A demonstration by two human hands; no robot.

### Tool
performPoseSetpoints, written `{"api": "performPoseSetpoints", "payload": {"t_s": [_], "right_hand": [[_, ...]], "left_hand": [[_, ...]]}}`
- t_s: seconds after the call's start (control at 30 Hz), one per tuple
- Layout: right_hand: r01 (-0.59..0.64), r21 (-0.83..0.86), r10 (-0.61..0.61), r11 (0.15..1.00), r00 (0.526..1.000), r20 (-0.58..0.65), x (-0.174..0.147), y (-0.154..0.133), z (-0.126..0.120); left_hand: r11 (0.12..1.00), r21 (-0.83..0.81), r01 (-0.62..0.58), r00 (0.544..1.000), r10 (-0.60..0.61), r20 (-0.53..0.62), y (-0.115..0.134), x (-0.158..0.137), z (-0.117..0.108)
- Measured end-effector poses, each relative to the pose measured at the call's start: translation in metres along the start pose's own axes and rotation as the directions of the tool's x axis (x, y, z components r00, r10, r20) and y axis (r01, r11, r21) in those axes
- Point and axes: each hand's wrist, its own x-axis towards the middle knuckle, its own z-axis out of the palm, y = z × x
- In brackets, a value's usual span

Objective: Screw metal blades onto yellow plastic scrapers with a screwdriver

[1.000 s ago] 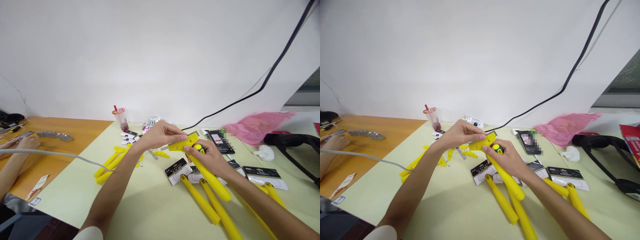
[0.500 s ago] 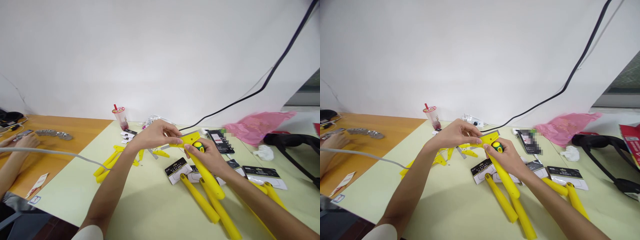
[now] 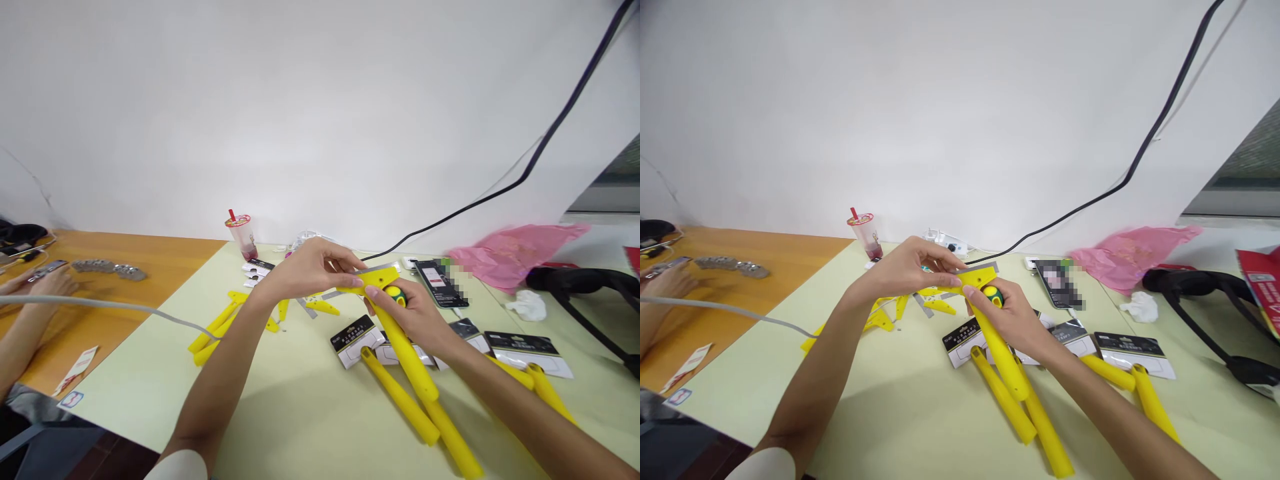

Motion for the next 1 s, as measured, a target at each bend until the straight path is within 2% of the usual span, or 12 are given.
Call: {"api": "performPoseSetpoints", "payload": {"t_s": [0.57,0.83,1.0], "right_hand": [[-0.025,0.092,0.026,0.995,1.0,-0.01,-0.003,0.0,0.001],[0.037,0.033,-0.034,0.999,0.995,-0.099,0.0,0.001,0.0],[0.067,0.062,-0.051,0.996,0.972,-0.229,-0.003,0.008,-0.01]], "left_hand": [[0.999,0.035,0.004,0.997,-0.001,-0.08,0.004,-0.001,0.003],[0.999,0.033,-0.025,0.994,0.028,-0.11,0.004,0.002,0.008],[0.992,0.12,-0.046,0.967,0.075,-0.244,0.003,-0.003,-0.013]]}}
